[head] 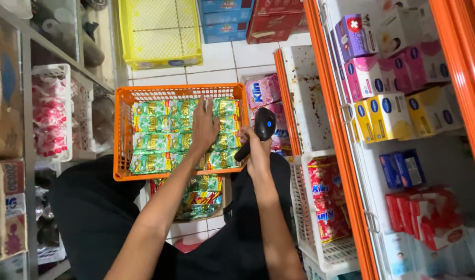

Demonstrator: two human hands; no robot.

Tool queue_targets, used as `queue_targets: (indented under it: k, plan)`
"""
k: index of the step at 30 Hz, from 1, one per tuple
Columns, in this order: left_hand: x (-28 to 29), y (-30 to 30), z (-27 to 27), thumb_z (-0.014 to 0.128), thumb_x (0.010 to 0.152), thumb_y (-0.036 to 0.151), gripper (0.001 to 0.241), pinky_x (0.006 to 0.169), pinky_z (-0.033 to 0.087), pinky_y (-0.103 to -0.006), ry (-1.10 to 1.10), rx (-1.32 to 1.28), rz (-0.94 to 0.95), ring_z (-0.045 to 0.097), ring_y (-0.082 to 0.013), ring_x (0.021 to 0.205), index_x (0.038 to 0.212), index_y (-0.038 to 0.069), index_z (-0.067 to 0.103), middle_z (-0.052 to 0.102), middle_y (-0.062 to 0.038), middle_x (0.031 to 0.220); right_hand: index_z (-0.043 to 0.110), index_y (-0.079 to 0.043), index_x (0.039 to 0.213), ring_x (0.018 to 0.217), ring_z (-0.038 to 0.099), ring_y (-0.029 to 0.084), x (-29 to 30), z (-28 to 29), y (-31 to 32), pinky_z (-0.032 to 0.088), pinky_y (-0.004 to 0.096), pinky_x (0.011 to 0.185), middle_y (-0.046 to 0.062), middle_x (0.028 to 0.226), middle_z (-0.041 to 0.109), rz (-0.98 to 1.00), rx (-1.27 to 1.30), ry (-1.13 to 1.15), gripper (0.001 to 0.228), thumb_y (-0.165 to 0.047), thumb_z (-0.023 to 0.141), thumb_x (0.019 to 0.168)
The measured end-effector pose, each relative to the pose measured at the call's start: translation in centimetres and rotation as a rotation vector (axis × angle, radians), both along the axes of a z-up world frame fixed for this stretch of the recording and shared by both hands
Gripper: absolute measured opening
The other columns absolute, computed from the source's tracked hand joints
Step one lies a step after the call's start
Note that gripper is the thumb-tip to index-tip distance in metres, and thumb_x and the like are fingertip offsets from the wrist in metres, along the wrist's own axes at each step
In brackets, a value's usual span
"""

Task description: The person scans packets using a handheld barcode scanner and organizes them into an orange basket by hand.

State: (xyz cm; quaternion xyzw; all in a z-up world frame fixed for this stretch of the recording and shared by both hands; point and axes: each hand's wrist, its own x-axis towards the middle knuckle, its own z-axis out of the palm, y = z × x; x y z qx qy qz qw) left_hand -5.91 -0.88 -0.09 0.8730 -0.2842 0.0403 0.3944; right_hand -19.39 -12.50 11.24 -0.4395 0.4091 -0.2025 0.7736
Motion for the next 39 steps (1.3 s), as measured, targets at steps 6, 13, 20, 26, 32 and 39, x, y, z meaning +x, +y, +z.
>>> queue_targets:
  k: [6, 13, 20, 26, 32, 39]
  plan:
    - [-0.1, -1.0, -1.4, 0.052, 0.103, 0.024, 0.05, 0.123, 0.024, -0.0523, 0.041, 0.269, -0.241, 0.031, -0.0487, 0.149, 0.152, 0.021, 0.045, 0.032, -0.027, 0.163, 0.067, 0.001, 0.093, 0.07, 0.07, 0.015, -0.4, -0.6, -0.4, 0.053, 0.024, 0.063, 0.009, 0.082, 0.072, 0.014, 0.009, -0.066, 0.01, -0.005, 0.074, 0.088]
    - [0.7, -2.7, -1.4, 0.048, 0.101, 0.04, 0.055, 0.121, 0.019, -0.0548, 0.156, 0.364, -0.167, 0.023, -0.0546, 0.146, 0.152, 0.019, 0.044, 0.027, -0.031, 0.16, 0.067, -0.003, 0.095, 0.073, 0.072, 0.015, -0.4, -0.1, -0.4, 0.053, 0.025, 0.063, 0.008, 0.085, 0.073, 0.033, -0.003, -0.049, 0.01, -0.006, 0.072, 0.087]
    - [-3.9, -0.6, 3.0, 0.057, 0.103, 0.025, 0.052, 0.121, 0.021, -0.058, 0.091, 0.028, -0.187, 0.029, -0.0474, 0.149, 0.15, 0.008, 0.046, 0.032, -0.03, 0.16, 0.065, -0.002, 0.096, 0.073, 0.072, 0.017, -0.7, -1.4, -0.8, 0.054, 0.027, 0.066, 0.007, 0.084, 0.07, 0.099, 0.001, -0.081, 0.012, -0.006, 0.072, 0.088]
    - [-13.8, 9.6, 10.4, 0.062, 0.095, 0.008, 0.047, 0.115, 0.034, -0.0505, 0.29, -0.183, -0.446, 0.037, -0.0464, 0.145, 0.141, 0.005, 0.055, 0.039, -0.026, 0.156, 0.061, -0.004, 0.102, 0.069, 0.07, 0.02, -1.5, -2.4, -2.2, 0.054, 0.03, 0.061, 0.011, 0.084, 0.07, 0.165, 0.092, -0.208, 0.015, -0.007, 0.07, 0.09]
    - [-18.9, 16.9, 8.7, 0.059, 0.103, 0.021, 0.03, 0.102, 0.05, -0.0475, 0.455, 0.084, -0.266, 0.061, -0.0399, 0.125, 0.129, 0.007, 0.061, 0.064, -0.017, 0.133, 0.061, -0.005, 0.099, 0.067, 0.067, 0.019, -3.4, 0.9, -0.6, 0.056, 0.033, 0.065, 0.007, 0.083, 0.068, 0.257, 0.049, -0.298, 0.011, -0.006, 0.07, 0.094]
    - [-19.9, 19.8, -2.8, 0.085, 0.067, 0.023, 0.074, 0.102, 0.042, -0.0524, 0.098, 0.352, -0.222, 0.048, -0.0441, 0.127, 0.132, -0.001, 0.057, 0.054, -0.026, 0.137, 0.055, -0.009, 0.086, 0.057, 0.047, 0.013, -14.7, 1.5, 7.8, 0.04, 0.03, 0.061, 0.002, 0.066, 0.052, 0.578, 0.479, -0.499, 0.025, -0.019, 0.067, 0.105]
